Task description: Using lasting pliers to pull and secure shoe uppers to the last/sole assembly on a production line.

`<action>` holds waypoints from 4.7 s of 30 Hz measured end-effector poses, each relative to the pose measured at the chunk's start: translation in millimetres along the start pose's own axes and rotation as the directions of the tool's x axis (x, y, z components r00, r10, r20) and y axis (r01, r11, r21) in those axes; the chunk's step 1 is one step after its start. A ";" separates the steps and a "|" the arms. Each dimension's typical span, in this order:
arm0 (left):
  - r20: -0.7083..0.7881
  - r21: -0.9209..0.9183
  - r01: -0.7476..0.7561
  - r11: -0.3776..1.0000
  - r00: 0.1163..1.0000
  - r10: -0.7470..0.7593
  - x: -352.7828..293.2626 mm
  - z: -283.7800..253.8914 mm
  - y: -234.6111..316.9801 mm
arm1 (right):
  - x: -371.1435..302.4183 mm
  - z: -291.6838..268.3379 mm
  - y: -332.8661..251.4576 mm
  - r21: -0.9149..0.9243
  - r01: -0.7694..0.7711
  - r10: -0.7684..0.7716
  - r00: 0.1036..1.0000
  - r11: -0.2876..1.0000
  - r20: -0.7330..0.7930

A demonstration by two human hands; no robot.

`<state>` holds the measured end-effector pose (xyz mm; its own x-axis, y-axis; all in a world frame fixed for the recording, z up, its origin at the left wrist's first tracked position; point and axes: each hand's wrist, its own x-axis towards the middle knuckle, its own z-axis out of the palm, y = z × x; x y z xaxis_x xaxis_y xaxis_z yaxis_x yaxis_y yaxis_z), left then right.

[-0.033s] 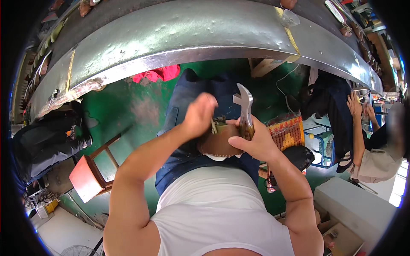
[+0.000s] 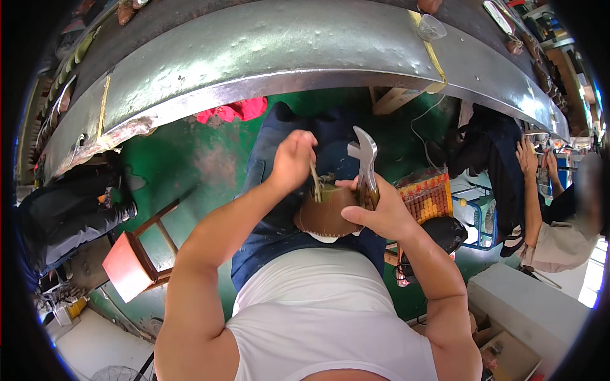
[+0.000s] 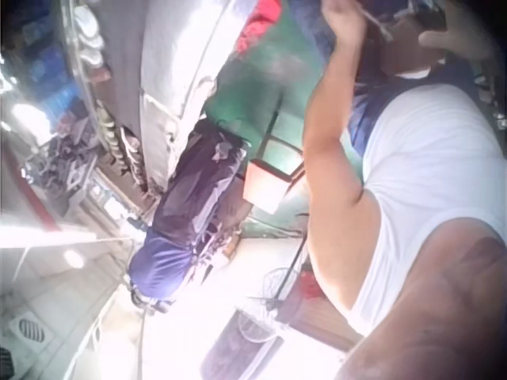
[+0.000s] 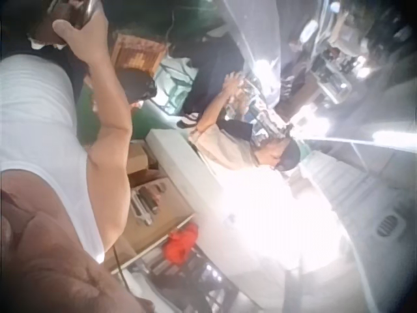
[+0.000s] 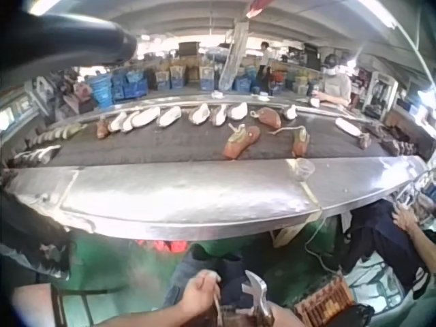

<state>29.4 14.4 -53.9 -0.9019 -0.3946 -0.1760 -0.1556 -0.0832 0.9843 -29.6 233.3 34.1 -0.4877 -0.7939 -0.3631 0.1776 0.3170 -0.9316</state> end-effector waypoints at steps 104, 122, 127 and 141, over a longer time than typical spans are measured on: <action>0.133 0.635 -0.191 0.749 0.981 0.138 -54.3 8.6 -43.0 | 56.3 -45.3 2.0 -0.655 -0.202 0.340 0.936 0.728 0.090; 0.105 0.509 -0.021 0.861 0.994 -0.037 -84.6 -0.3 -39.5 | 35.7 -10.6 39.9 -0.591 -0.099 0.168 0.984 0.800 0.061; 0.172 0.797 0.191 0.573 0.838 -0.519 -65.6 -4.2 37.3 | 20.3 -27.8 59.8 -0.260 -0.222 0.210 0.975 0.940 -0.071; 0.076 0.026 0.299 0.954 0.951 -0.300 35.9 1.7 51.3 | 5.3 -45.0 80.4 0.053 -0.189 0.195 0.970 0.980 -0.148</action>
<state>-11.7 -2.6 -9.7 -0.8418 -0.2806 -0.4612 -0.4280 -0.1737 0.8869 -56.4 278.0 -42.2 -0.5644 -0.6312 -0.5319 0.3120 0.4335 -0.8454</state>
